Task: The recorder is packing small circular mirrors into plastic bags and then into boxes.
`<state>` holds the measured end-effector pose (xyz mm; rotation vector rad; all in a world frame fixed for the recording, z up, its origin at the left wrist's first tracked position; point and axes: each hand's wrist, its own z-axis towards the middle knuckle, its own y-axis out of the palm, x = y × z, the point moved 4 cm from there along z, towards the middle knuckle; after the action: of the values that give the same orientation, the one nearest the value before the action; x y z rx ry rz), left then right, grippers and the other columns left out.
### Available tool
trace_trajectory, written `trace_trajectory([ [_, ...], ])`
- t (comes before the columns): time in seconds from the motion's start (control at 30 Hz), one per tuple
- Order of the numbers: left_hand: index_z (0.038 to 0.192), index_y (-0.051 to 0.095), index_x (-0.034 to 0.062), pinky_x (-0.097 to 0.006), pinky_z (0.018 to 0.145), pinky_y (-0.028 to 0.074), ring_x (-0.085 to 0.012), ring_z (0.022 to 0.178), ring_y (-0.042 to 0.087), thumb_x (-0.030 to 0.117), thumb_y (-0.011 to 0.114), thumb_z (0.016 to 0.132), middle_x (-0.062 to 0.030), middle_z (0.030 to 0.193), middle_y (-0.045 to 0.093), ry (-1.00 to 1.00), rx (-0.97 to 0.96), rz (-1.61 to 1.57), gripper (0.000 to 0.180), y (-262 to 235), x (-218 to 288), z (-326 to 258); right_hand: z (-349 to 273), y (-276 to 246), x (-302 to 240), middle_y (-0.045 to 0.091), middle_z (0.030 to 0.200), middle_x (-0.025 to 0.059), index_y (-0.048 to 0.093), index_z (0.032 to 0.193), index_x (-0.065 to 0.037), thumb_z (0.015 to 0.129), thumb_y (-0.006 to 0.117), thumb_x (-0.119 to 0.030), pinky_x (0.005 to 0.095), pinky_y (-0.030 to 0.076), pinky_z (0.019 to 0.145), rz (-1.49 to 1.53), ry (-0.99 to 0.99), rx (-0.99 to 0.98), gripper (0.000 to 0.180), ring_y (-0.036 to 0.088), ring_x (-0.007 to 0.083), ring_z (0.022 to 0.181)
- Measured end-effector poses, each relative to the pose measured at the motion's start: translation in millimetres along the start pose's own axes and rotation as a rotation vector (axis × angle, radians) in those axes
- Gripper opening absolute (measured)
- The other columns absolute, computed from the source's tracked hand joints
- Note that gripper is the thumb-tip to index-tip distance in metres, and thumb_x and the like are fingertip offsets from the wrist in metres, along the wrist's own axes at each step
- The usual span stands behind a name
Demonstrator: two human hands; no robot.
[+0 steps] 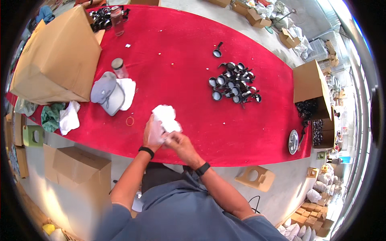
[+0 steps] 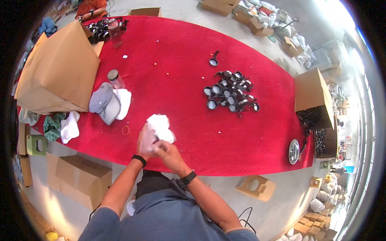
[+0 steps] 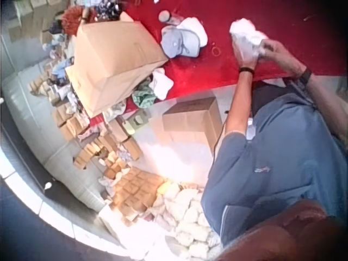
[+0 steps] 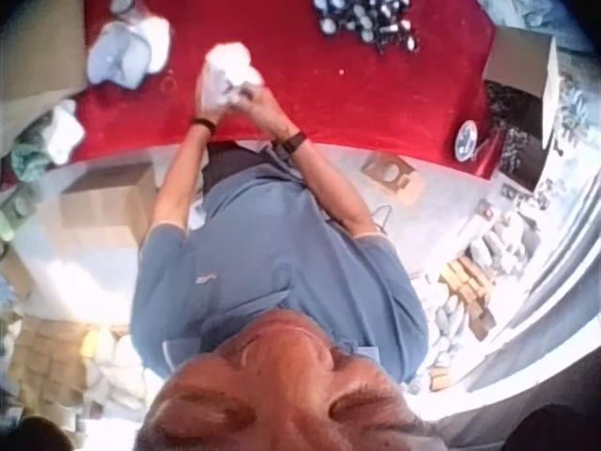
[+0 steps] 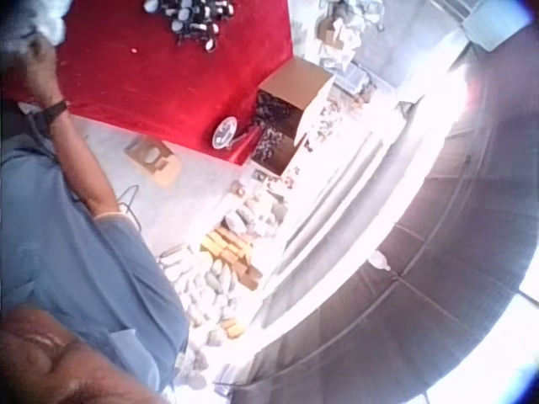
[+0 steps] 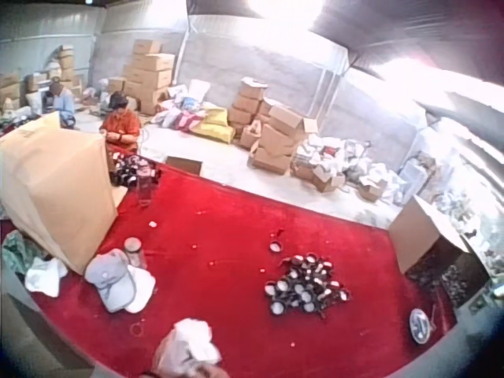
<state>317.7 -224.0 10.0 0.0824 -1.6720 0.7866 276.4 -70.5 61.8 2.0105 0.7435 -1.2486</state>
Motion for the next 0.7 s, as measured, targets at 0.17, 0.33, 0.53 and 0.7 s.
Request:
trace_trajectory([
  [0.17,0.124,0.067,0.0008,-0.050,0.111,0.049,-0.0382,0.128,0.061,0.020,0.086,0.078,-0.0279,0.142,0.057,-0.039,0.214,0.487,0.054,26.0,-85.3,-66.5,-25.0,-40.4,-46.9,0.070,0.103,0.0038,0.065,0.109,-0.003,0.106,0.067,-0.015,0.0346,0.059,0.092,-0.013,0.065,-0.105,0.012,0.068,0.0139,0.098],
  [0.33,0.119,0.071,0.0030,-0.048,0.104,0.054,-0.0385,0.121,0.066,0.016,0.077,0.090,-0.0210,0.145,0.061,-0.531,0.508,0.142,0.032,-3.0,-68.8,-187.2,-23.1,-168.3,-28.4,0.069,0.096,0.0068,0.066,0.104,-0.003,0.101,0.071,-0.008,0.0342,0.063,0.079,0.058,0.101,0.232,0.007,0.070,0.0162,0.087],
  [0.53,0.138,0.063,0.0073,-0.049,0.104,0.054,-0.0417,0.120,0.066,0.023,0.087,0.080,-0.0214,0.131,0.065,-1.200,-0.047,0.461,0.065,103.9,-223.3,-473.0,13.0,-200.0,36.9,0.066,0.092,0.0057,0.063,0.106,-0.003,0.102,0.066,-0.005,0.0312,0.059,0.070,-0.370,0.103,0.170,0.006,0.067,0.0142,0.081],
  [0.7,0.156,0.047,0.0116,-0.052,0.114,0.047,-0.0438,0.135,0.056,0.027,0.097,0.065,-0.0253,0.143,0.060,-1.266,-0.371,0.227,0.104,210.1,-258.4,-535.3,33.4,-216.9,94.1,0.064,0.087,0.0034,0.064,0.112,-0.002,0.107,0.062,-0.012,0.0296,0.057,0.069,-0.623,0.041,0.186,0.011,0.064,0.0130,0.074],
])
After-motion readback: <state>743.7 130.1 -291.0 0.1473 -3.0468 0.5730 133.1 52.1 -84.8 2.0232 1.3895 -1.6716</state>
